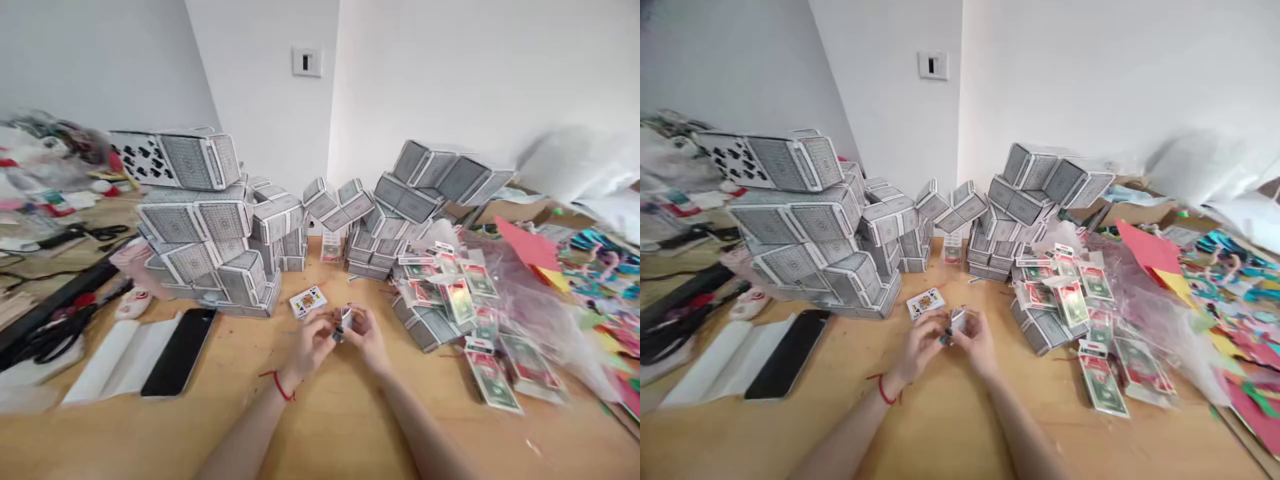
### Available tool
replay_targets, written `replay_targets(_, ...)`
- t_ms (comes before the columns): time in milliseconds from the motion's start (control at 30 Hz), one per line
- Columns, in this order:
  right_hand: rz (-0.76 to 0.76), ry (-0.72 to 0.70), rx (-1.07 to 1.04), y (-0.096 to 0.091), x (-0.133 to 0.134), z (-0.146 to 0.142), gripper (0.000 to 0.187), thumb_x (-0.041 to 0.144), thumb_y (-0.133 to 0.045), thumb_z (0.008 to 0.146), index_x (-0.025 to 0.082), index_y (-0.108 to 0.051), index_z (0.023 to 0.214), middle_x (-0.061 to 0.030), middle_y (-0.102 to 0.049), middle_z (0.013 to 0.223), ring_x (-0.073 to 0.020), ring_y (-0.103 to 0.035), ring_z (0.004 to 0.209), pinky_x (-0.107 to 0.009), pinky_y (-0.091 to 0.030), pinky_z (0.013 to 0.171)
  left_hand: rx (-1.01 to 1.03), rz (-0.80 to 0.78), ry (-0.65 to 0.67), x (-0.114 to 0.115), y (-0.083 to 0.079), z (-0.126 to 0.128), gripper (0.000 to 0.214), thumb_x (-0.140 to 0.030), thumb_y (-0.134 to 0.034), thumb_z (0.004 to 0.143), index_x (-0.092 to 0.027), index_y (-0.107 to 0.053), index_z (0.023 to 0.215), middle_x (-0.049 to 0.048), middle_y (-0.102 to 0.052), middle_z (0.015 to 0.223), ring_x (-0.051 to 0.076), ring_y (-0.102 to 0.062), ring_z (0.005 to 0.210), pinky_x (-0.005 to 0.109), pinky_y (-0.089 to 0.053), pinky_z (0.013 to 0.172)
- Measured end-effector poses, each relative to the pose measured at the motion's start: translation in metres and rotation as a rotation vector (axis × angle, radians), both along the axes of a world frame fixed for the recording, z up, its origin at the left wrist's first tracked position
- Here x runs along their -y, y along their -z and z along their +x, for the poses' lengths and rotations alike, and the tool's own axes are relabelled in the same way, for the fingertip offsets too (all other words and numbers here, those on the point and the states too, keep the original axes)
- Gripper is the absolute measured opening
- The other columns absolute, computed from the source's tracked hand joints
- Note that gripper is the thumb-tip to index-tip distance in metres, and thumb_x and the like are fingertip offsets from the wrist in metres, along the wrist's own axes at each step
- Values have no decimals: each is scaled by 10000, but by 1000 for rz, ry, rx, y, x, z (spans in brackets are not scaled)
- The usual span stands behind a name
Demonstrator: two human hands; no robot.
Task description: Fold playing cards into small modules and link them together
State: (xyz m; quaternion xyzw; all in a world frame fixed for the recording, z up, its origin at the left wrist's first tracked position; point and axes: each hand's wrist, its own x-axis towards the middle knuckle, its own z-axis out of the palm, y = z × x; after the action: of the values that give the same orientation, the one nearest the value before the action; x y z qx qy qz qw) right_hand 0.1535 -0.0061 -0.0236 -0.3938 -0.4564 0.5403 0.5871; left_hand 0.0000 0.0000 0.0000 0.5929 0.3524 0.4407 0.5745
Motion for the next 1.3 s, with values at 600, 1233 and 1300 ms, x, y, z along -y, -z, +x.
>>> replay_targets(600, -7, -12, 46, -6, -2, 5, 518, 347, -656, 659, 239, -474, 1132, -94, -507, 1179, -231, -471, 1075, -409, -366, 908, 137, -279, 149, -18, 5, 1, 508, -170, -691, 591, -169, -542, 1077, 86, -567, 1127, 216, -525, 1026, 392, -371, 930)
replay_targets(1233, -124, -278, -92, -7, 0, 11, 482, 279, -680, 644, 214, -473, 1074, 28, -502, 655, -96, -491, 509, -217, -421, 453, -59, 52, 107, -12, 22, 4, 582, -133, -623, 659, -176, -417, 1201, 130, -486, 1207, 227, -504, 1061, 396, -424, 899)
replay_targets(1300, -154, -267, -104, -6, 0, 10, 434, 311, -651, 675, 207, -483, 1061, 28, -508, 645, -88, -489, 480, -217, -421, 444, -137, 121, 74, -13, 21, 4, 567, -138, -617, 663, -186, -423, 1194, 119, -486, 1207, 221, -495, 1071, 390, -422, 904)
